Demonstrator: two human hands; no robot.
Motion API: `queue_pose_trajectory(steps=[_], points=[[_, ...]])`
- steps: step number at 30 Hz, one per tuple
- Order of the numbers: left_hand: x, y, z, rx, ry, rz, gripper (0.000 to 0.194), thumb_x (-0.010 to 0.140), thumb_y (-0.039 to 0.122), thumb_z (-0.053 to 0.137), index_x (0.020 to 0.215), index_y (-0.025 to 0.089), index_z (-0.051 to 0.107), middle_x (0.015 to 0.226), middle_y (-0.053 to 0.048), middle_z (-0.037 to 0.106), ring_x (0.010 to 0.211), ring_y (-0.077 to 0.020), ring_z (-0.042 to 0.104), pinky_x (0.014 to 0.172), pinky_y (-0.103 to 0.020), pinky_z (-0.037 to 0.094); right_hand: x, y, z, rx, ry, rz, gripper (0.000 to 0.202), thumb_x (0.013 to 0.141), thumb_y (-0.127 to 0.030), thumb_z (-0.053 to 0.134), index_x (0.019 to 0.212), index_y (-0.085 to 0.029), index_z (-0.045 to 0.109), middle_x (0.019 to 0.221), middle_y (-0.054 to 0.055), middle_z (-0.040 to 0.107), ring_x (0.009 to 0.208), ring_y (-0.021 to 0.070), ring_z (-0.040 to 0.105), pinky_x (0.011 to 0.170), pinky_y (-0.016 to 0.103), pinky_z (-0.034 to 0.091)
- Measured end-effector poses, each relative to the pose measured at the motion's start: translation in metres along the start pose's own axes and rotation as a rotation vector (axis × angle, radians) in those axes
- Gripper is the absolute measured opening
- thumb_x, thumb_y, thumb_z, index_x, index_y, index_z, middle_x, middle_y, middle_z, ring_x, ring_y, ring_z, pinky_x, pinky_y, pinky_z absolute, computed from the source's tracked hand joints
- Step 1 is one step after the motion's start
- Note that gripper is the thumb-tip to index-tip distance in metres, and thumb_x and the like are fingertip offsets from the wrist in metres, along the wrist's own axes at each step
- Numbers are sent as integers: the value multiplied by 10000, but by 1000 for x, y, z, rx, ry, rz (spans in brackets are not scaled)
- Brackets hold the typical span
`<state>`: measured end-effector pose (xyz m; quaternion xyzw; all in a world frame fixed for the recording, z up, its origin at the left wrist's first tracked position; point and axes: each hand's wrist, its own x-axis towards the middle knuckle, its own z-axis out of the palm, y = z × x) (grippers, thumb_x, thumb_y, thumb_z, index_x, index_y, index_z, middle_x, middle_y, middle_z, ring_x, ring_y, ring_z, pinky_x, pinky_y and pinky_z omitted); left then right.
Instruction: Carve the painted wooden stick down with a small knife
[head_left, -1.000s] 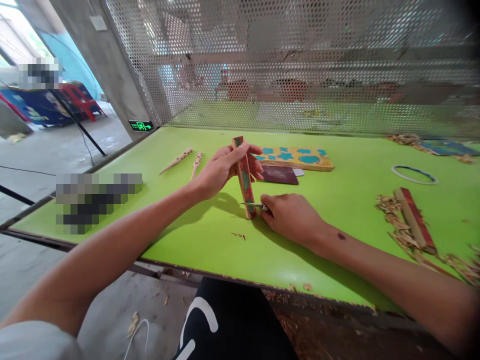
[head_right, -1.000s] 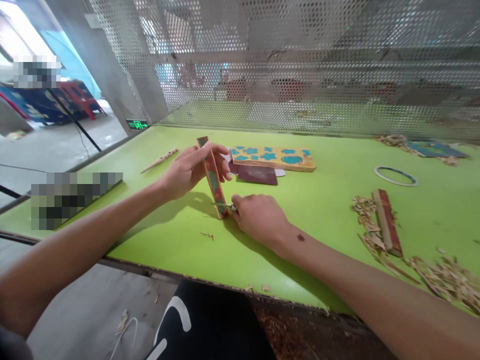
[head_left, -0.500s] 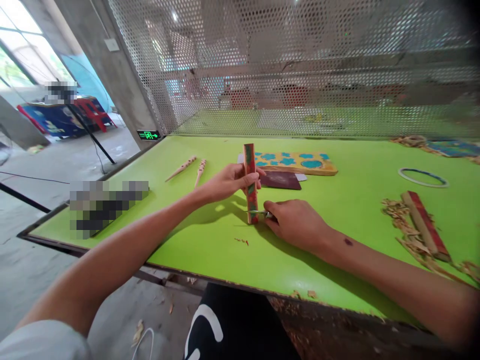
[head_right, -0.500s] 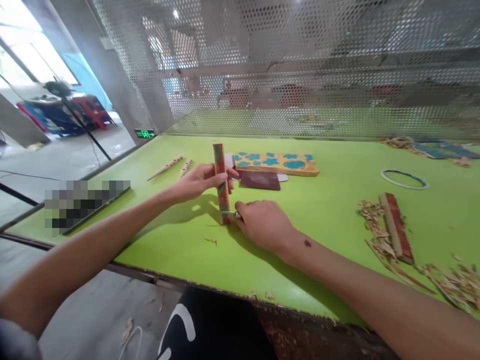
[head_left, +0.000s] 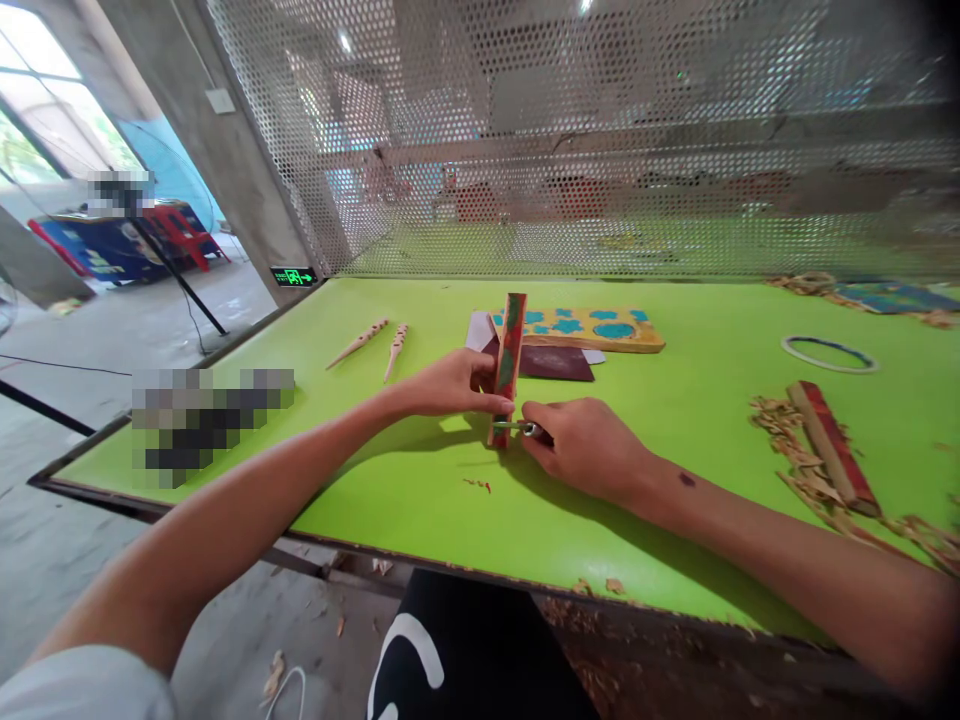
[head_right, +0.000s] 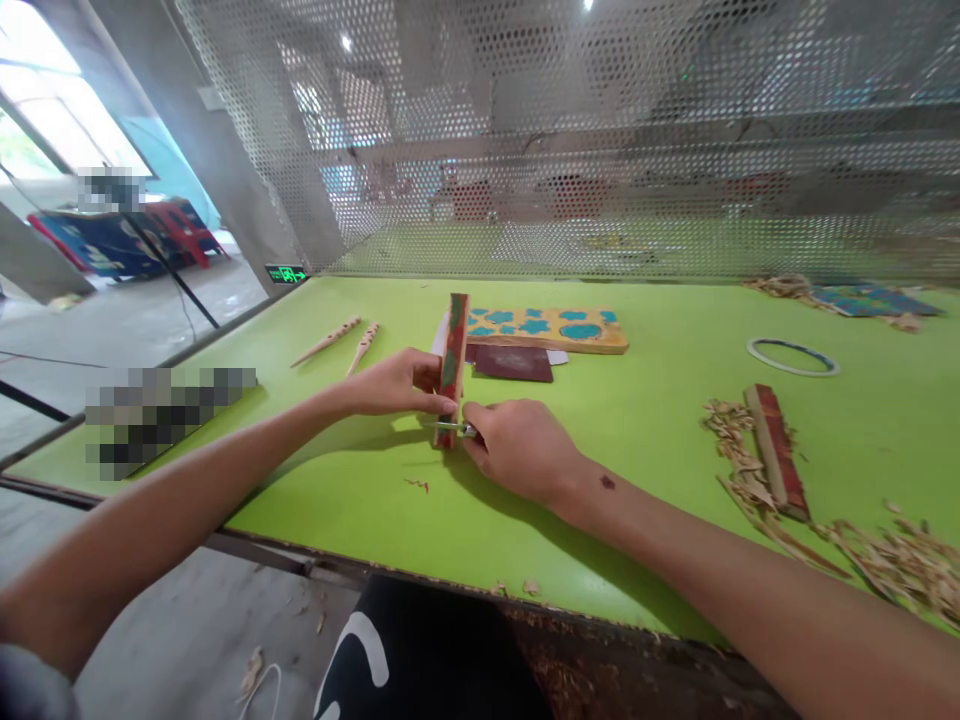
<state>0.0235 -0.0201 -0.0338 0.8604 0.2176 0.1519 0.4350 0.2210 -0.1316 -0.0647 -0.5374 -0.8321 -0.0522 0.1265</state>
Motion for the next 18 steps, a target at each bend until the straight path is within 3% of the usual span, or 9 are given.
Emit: queue_pose_trajectory(steps=[4, 9, 13, 18], points=[[-2, 5, -6, -63, 41, 62, 186, 851, 265, 695, 949, 111, 658, 839, -26, 669, 759, -113, 638, 690, -243, 528, 0, 1, -1, 1, 18, 4, 184, 903, -287, 525, 846, -178, 661, 727, 67, 723, 578, 159, 533, 586, 314, 203], [-4, 12, -15, -9, 108, 70, 213, 916, 314, 631, 988, 113, 635, 707, 17, 583, 602, -74, 569, 533, -190, 469, 0, 2, -1, 21, 20, 6, 164, 893, -268, 525, 805, -181, 633, 695, 57, 700, 567, 143, 503, 585, 304, 199], [-4, 13, -17, -35, 233, 17, 364, 860, 272, 716, 1163, 116, 587, 683, 18, 640, 526, -66, 590, 488, -171, 474, 1, 2, -1, 16, 12, 16, 167, 896, -269, 522, 802, -183, 630, 693, 58, 698, 567, 142, 495, 583, 304, 194], [-2, 14, -21, -133, 458, 16, 369, 687, 244, 865, 874, 123, 570, 666, -20, 693, 555, -106, 657, 515, -204, 538, 2, 2, -2, 5, 8, 38, 188, 901, -278, 505, 838, -179, 651, 732, 71, 722, 575, 156, 516, 583, 309, 203]])
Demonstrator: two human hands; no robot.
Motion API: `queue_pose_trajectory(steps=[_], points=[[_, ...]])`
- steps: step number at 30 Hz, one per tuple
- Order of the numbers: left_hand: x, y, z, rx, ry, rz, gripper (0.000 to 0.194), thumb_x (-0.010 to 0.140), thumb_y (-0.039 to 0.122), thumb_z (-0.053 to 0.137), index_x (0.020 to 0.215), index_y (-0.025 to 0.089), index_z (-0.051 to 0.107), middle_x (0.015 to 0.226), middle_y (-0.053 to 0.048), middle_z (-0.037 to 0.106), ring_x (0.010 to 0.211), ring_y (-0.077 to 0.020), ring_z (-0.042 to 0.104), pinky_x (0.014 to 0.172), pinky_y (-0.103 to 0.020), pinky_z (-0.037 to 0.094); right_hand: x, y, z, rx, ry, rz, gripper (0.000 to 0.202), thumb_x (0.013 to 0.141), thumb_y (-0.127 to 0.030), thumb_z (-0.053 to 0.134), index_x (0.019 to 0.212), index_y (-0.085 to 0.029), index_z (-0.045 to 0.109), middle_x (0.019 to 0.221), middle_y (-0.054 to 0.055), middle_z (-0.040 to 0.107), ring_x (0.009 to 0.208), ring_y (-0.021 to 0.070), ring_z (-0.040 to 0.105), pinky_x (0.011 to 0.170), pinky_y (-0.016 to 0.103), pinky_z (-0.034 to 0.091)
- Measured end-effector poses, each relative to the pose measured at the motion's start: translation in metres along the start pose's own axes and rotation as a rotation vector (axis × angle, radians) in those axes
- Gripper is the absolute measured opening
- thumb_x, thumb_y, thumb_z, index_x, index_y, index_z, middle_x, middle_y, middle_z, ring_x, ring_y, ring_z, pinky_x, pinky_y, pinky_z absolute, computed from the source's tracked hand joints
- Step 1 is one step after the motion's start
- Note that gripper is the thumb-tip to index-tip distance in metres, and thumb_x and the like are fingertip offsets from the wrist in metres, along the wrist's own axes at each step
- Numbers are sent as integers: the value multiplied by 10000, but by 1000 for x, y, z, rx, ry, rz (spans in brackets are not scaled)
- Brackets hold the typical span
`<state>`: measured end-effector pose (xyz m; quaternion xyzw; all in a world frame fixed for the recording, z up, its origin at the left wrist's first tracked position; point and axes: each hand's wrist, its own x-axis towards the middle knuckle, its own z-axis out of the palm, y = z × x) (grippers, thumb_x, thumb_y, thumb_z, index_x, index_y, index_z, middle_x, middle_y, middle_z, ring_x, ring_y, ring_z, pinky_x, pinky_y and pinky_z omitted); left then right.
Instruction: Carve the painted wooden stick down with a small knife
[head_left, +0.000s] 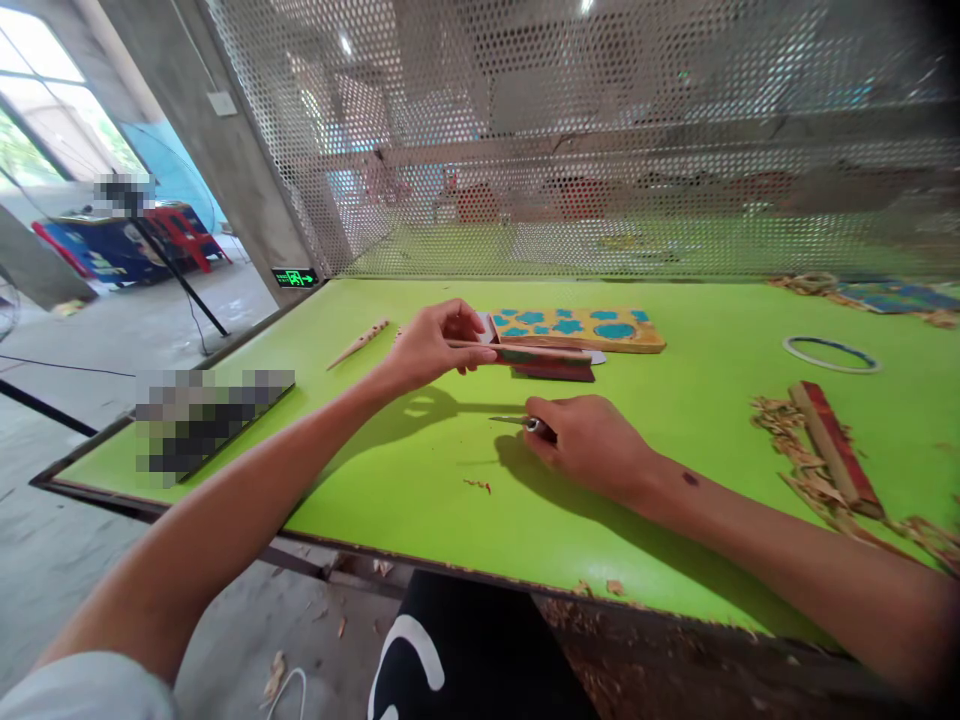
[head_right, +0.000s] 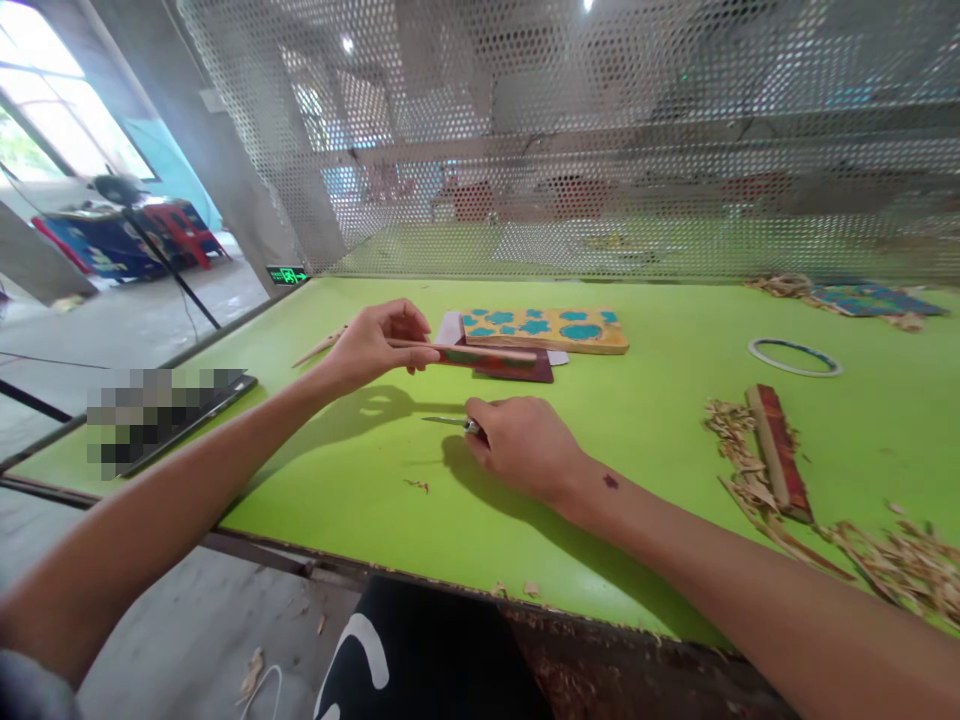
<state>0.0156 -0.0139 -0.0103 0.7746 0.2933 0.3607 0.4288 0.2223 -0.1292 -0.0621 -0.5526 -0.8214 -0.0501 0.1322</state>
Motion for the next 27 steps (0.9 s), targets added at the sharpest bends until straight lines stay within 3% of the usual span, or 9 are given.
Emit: queue_pose_trajectory(steps=[3, 6, 11, 15, 22, 27], points=[[2, 1, -2, -85, 110, 51, 414, 636, 238, 889, 853, 135, 551, 641, 1, 686, 535, -107, 659, 481, -191, 522, 0, 1, -1, 4, 3, 21, 209, 908, -292, 492, 896, -180, 668, 763, 73, 737, 577, 165, 529, 582, 311, 211], [1, 3, -2, -149, 158, 119, 461, 649, 250, 881, 953, 151, 549, 679, 23, 700, 572, -117, 694, 495, -183, 529, 0, 0, -2, 1, 5, 41, 219, 912, -309, 483, 881, -189, 664, 745, 69, 730, 588, 172, 537, 579, 315, 214], [-6, 12, 6, -125, 118, 235, 498, 767, 337, 827, 1181, 157, 618, 706, 20, 700, 578, -111, 692, 514, -194, 534, 4, 0, -4, -5, 37, 96, 195, 900, -302, 481, 819, -204, 628, 722, 60, 711, 583, 171, 522, 570, 321, 202], [-12, 22, 17, -105, 140, 317, 426, 890, 465, 690, 1161, 136, 706, 693, -3, 697, 527, -78, 641, 494, -187, 515, 12, 3, -8, -3, 136, 139, 165, 895, -307, 488, 831, -219, 612, 678, 37, 670, 565, 166, 491, 564, 316, 191], [-19, 27, 25, 13, 167, 368, 523, 981, 547, 495, 1242, 145, 704, 759, -42, 715, 596, -86, 630, 547, -193, 523, 27, 5, -11, 22, 273, 141, 155, 890, -260, 488, 843, -213, 628, 750, 44, 671, 605, 160, 495, 570, 305, 213], [-19, 30, 30, -39, 116, 390, 507, 977, 526, 521, 1240, 126, 686, 858, -54, 722, 633, -84, 666, 563, -181, 536, 35, 2, -17, 91, 368, 106, 202, 947, -290, 450, 905, -192, 621, 727, 43, 665, 610, 161, 504, 586, 298, 241]])
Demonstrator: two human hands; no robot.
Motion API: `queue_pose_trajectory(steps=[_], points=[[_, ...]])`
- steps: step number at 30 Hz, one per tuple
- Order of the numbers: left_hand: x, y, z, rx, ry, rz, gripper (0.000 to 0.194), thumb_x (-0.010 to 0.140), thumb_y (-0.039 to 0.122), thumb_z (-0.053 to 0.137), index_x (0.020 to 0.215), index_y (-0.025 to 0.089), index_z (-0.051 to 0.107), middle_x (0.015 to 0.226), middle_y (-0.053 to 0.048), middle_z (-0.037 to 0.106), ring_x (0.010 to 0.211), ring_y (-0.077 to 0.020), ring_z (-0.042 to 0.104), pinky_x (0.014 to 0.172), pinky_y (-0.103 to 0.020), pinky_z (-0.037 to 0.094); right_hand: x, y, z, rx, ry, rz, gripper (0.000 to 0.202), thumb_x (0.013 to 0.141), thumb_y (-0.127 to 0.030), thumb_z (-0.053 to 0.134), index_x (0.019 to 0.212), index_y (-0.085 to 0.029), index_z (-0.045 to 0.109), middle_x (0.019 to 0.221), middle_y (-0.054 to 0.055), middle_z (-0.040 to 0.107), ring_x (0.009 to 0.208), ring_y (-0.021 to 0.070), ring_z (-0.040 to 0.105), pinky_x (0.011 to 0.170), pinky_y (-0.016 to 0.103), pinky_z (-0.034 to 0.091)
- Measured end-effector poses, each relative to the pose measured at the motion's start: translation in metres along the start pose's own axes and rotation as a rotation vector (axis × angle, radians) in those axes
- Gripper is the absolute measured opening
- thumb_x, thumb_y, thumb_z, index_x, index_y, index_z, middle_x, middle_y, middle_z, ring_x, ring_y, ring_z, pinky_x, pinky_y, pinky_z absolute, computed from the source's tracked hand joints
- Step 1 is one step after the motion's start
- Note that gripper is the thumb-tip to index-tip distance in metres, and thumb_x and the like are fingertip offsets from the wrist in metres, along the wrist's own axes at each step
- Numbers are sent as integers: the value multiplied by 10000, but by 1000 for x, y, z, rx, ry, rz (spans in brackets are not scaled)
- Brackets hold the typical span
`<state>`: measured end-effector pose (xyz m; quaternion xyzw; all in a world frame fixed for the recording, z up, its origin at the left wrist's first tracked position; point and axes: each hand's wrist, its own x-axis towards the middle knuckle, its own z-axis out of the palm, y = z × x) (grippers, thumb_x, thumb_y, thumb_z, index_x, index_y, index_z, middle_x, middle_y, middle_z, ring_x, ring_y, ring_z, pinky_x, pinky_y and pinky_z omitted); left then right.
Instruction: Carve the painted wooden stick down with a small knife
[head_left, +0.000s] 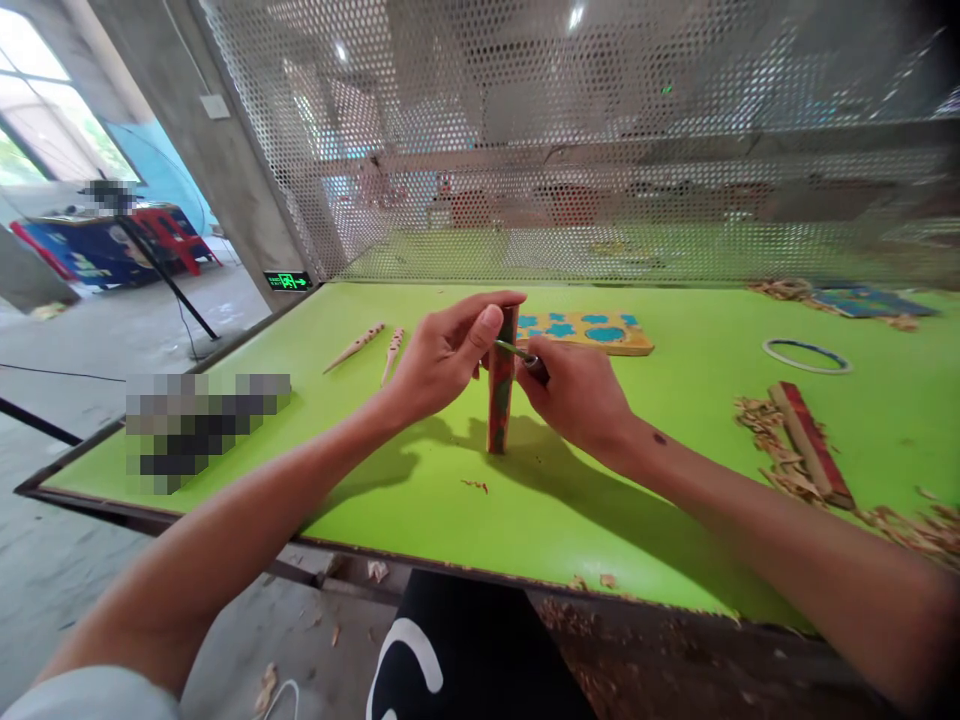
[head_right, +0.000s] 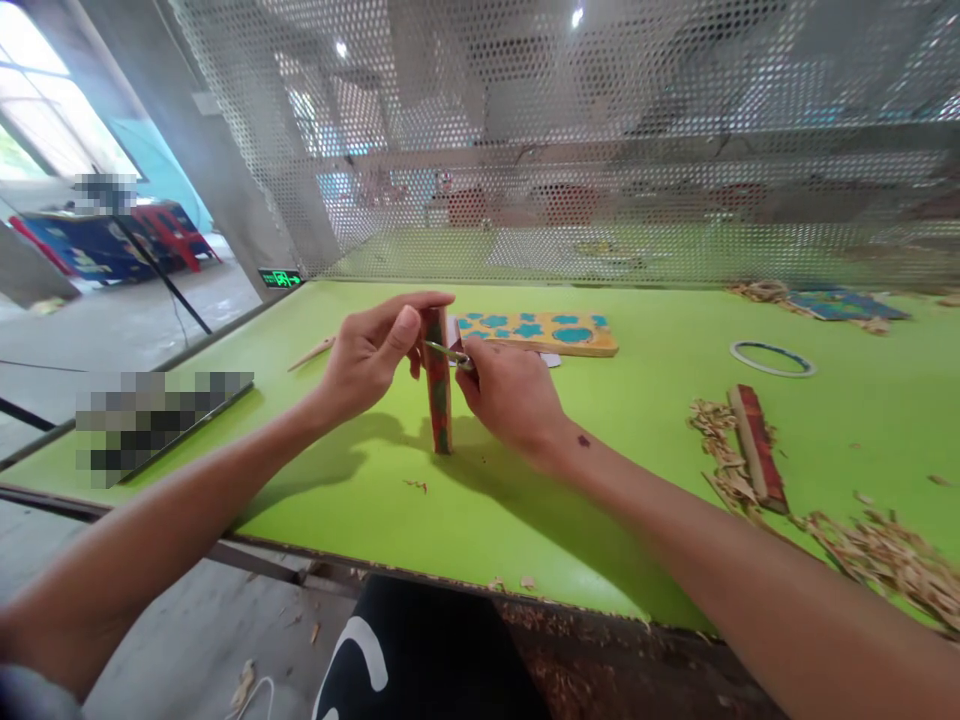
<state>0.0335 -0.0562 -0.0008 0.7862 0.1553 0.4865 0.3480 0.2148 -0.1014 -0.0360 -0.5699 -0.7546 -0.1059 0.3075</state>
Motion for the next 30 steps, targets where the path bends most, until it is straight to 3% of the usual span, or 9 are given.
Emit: queue_pose_trajectory(steps=[4, 15, 30], points=[[2, 2, 3, -49, -5, 6, 414, 932, 458, 635, 1194, 144, 699, 861, -33, 712, 657, -76, 677, 549, -157, 519, 4, -5, -7, -38, 15, 68, 267, 983, -358, 406, 899, -185, 592, 629, 35, 605, 549, 163, 452, 569, 305, 214], [5, -5, 4, -72, 86, -64, 331, 889, 390, 703, 1111, 147, 739, 698, -2, 672, 534, -71, 636, 469, -163, 483, 4, -11, -3, -72, -36, 40, 261, 995, -315, 379, 943, -180, 597, 701, 64, 662, 598, 184, 516, 601, 321, 228], [6, -14, -1, -58, 47, -80, 374, 844, 322, 744, 1181, 161, 712, 808, -6, 655, 593, -65, 594, 489, -184, 464, 1, -3, 6, -58, -108, 35, 207, 948, -253, 447, 1015, -187, 632, 809, 82, 705, 679, 209, 578, 642, 325, 303]])
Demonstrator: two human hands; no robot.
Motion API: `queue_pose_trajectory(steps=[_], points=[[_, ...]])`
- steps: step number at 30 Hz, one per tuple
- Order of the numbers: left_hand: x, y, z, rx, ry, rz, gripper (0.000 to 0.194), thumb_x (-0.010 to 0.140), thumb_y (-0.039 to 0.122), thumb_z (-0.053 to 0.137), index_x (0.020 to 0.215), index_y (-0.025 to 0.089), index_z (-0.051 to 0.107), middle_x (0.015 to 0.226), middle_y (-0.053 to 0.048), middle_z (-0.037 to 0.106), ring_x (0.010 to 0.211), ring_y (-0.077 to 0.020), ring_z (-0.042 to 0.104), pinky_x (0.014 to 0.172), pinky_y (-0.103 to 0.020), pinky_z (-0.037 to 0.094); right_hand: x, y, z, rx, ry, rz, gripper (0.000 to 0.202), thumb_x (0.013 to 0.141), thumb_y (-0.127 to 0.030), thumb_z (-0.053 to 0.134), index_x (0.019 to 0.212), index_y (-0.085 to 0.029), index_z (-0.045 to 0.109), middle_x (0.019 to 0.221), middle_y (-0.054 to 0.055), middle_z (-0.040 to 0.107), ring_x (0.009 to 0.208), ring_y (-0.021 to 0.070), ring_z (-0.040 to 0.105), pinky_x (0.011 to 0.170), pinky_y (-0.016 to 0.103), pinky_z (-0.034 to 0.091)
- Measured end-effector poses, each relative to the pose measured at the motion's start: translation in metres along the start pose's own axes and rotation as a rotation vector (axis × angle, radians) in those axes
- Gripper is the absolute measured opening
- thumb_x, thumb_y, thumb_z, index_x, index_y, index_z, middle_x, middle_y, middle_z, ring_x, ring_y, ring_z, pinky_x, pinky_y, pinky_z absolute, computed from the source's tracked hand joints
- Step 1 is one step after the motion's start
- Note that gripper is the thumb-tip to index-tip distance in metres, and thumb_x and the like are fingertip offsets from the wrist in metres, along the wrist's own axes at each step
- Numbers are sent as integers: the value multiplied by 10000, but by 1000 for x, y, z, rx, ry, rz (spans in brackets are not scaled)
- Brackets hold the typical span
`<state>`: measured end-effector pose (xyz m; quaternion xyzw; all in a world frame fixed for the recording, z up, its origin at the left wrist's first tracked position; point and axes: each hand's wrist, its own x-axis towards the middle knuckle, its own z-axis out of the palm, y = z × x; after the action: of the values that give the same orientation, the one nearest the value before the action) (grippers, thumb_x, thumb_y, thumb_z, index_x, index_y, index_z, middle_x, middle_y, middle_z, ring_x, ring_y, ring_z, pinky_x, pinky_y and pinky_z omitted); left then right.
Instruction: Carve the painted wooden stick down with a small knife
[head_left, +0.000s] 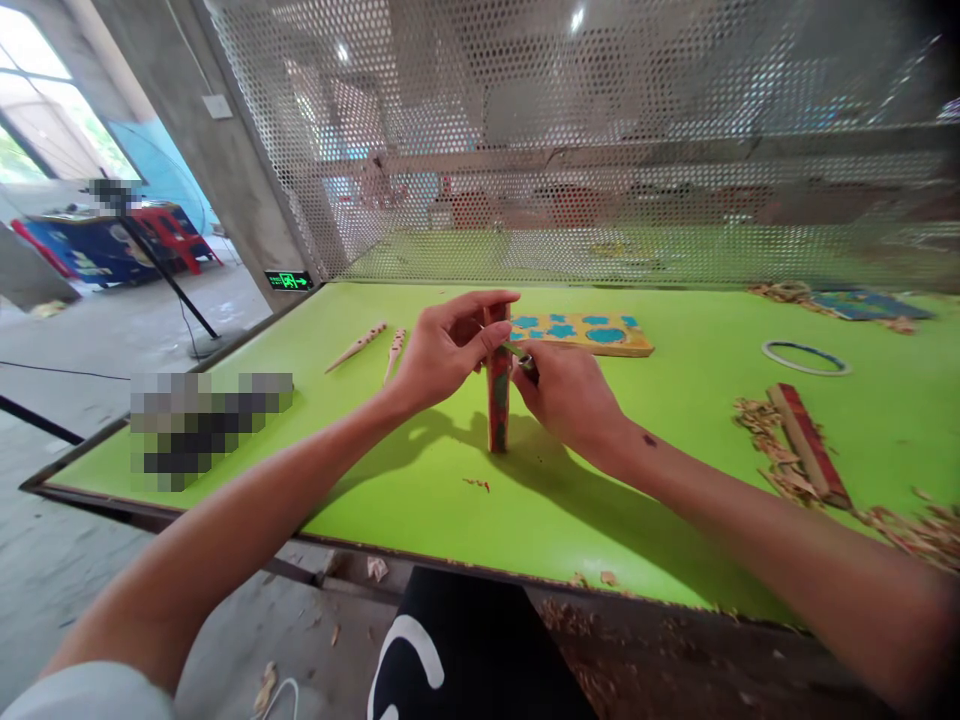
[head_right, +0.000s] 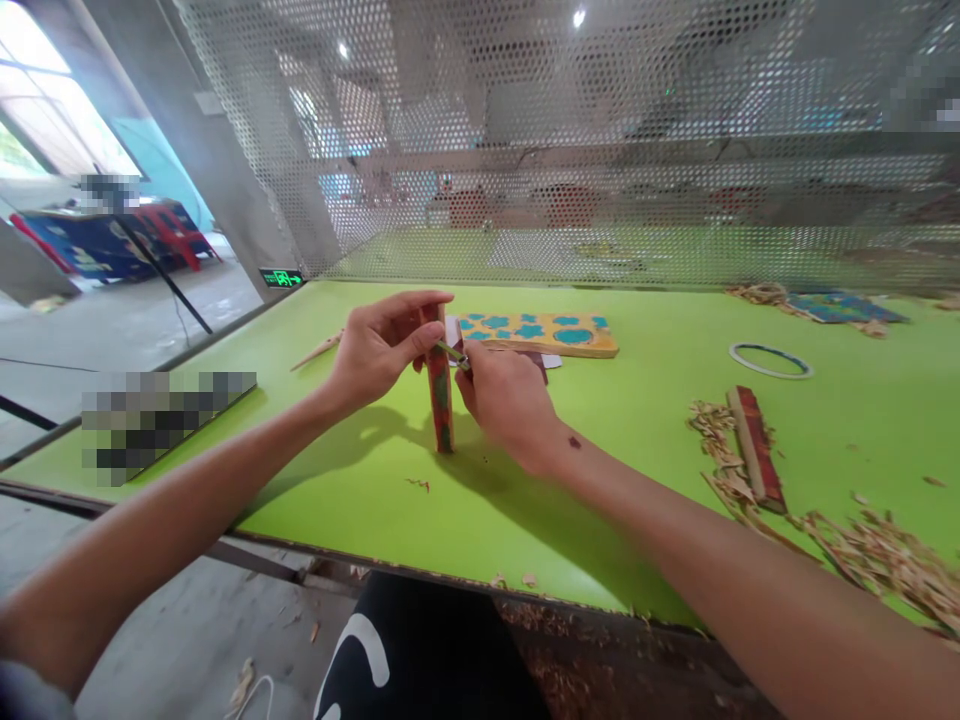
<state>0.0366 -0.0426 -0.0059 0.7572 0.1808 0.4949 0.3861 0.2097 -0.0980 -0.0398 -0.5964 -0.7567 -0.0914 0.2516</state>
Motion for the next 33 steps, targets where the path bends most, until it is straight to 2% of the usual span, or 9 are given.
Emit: queue_pose_trajectory(steps=[5, 11, 19, 22, 27, 30, 33], points=[[0, -2, 1, 9, 10, 9, 368, 843, 326, 742, 1177, 174, 713, 829, -17, 685, 612, -64, 589, 520, -178, 468, -2, 1, 5, 10, 15, 7, 237, 943, -265, 437, 1043, -178, 634, 782, 81, 704, 633, 204, 562, 622, 324, 293], [-1, -3, 1, 12, 4, 4, 415, 823, 313, 760, 1204, 165, 687, 865, -21, 696, 740, -96, 638, 692, -213, 550, -5, 0, 9, 44, -6, 27, 203, 939, -265, 450, 980, -169, 624, 802, 96, 707, 654, 203, 568, 620, 318, 295], [-2, -3, 0, 25, -9, -9, 450, 816, 307, 766, 1232, 166, 667, 900, -27, 707, 779, -112, 659, 746, -232, 573, -7, -2, 11, 92, 9, 23, 184, 940, -263, 452, 972, -177, 611, 814, 94, 711, 656, 197, 560, 611, 313, 279], [-2, -8, -3, 24, -25, -17, 516, 787, 269, 792, 1269, 165, 642, 932, -27, 704, 785, -111, 666, 766, -241, 590, -13, -2, 19, 81, -51, 40, 174, 938, -257, 454, 928, -181, 611, 737, 72, 691, 601, 182, 537, 592, 311, 249], [-1, -15, -9, -29, -48, -10, 526, 779, 259, 809, 1266, 164, 635, 897, -8, 680, 734, -98, 667, 702, -228, 603, -20, 0, 30, 43, -73, 42, 154, 926, -263, 474, 881, -190, 601, 683, 49, 664, 576, 169, 518, 573, 305, 215], [0, -13, -9, -31, -21, 27, 401, 876, 339, 721, 1227, 154, 668, 818, -6, 667, 641, -86, 652, 562, -191, 553, -19, 0, 29, 54, -67, 41, 157, 930, -274, 469, 857, -199, 587, 652, 33, 646, 559, 157, 491, 559, 301, 200], [0, -7, -7, -29, -3, 56, 362, 943, 415, 627, 1172, 149, 710, 782, -19, 686, 595, -80, 645, 526, -188, 533, -17, -1, 23, 52, -35, 23, 162, 934, -278, 461, 852, -202, 578, 649, 28, 645, 551, 153, 475, 561, 299, 192]])
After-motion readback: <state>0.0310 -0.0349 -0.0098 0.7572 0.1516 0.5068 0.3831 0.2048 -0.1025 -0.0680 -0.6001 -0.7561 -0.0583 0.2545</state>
